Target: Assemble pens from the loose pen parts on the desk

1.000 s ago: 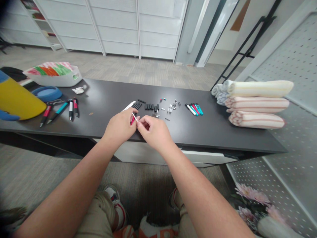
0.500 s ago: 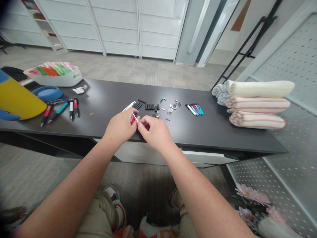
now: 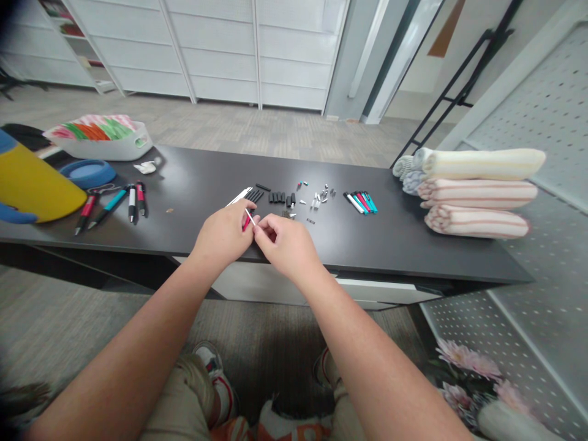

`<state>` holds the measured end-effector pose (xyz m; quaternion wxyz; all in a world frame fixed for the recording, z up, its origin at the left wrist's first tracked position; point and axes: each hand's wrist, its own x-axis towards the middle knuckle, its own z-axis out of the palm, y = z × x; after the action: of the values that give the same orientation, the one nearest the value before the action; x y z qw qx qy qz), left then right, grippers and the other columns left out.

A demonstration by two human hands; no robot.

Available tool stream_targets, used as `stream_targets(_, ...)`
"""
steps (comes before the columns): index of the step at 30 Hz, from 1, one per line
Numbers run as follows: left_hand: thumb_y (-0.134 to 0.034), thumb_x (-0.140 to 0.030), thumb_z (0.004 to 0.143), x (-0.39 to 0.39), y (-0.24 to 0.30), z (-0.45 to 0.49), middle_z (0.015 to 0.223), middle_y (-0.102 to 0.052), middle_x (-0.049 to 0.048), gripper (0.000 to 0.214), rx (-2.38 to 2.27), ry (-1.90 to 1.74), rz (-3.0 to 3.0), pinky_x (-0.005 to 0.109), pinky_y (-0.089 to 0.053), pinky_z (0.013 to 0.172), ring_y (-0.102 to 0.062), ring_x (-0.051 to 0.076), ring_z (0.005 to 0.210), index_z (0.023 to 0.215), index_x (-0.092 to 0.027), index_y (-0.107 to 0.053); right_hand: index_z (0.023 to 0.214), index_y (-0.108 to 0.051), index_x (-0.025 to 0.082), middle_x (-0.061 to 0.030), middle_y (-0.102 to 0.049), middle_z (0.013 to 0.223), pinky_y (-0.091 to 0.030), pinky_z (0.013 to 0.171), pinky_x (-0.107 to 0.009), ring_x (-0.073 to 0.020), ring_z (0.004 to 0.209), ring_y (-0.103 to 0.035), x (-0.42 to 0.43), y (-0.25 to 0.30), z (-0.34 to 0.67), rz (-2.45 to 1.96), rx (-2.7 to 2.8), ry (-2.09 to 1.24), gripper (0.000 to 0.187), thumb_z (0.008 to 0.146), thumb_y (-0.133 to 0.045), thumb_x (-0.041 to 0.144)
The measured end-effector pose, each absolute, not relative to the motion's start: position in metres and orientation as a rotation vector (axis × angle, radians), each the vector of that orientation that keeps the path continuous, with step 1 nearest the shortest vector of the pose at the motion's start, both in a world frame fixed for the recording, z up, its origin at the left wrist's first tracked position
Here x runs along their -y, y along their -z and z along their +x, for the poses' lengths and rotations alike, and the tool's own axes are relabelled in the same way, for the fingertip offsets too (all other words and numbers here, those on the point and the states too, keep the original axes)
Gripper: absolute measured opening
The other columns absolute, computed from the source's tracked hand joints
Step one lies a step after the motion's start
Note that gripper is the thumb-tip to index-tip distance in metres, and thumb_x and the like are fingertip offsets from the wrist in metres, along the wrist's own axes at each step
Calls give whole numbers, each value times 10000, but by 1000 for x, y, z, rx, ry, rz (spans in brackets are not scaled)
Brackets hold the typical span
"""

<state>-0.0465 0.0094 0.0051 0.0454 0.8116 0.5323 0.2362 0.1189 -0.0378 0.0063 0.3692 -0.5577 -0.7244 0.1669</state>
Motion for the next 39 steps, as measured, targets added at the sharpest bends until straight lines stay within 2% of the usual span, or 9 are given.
stream_targets(7,-552,-268,1011,-9,-6,-47,1237,-771,109,304,-1608,-706,2480,423,-544,947,-732,307,1112,1298,-233,-644,882,-657,225,-30,-708,794,-332,637,-310,-190,704,-600,42,1,113,-1462,2011,-156,182,1026,-575,300)
stream_targets(16,-559,-248,1001,-9,-7,-46,1216,-776,105,309,-1589,-730,2454,406,-541,974,-735,299,1104,1292,-223,-660,834,-687,214,17,-705,734,-379,613,-271,-144,639,-576,36,-9,125,-1456,1746,-585,229,988,-631,374)
stream_targets(25,-550,-310,1017,-9,-10,-47,1082,-776,93,285,-1587,-745,2432,371,-539,878,-738,273,980,1263,-227,-668,882,-709,201,-3,-729,755,-415,627,-271,-147,654,-596,30,-6,131,-1363,1637,-766,248,980,-641,418)
stream_targets(32,-537,-340,1021,-14,-9,-51,909,-751,39,281,-1513,-809,2329,327,-499,758,-693,219,797,1253,-245,-663,912,-698,205,-3,-709,750,-410,564,-259,-128,591,-534,24,0,138,-1239,1456,-971,318,946,-701,521)
stream_targets(39,-552,-390,1005,-22,-8,-57,867,-735,4,284,-1425,-908,2139,284,-465,691,-632,165,711,1224,-243,-660,991,-715,204,-1,-691,764,-425,532,-245,-114,571,-519,22,3,141,-1166,1323,-1038,356,940,-713,556)
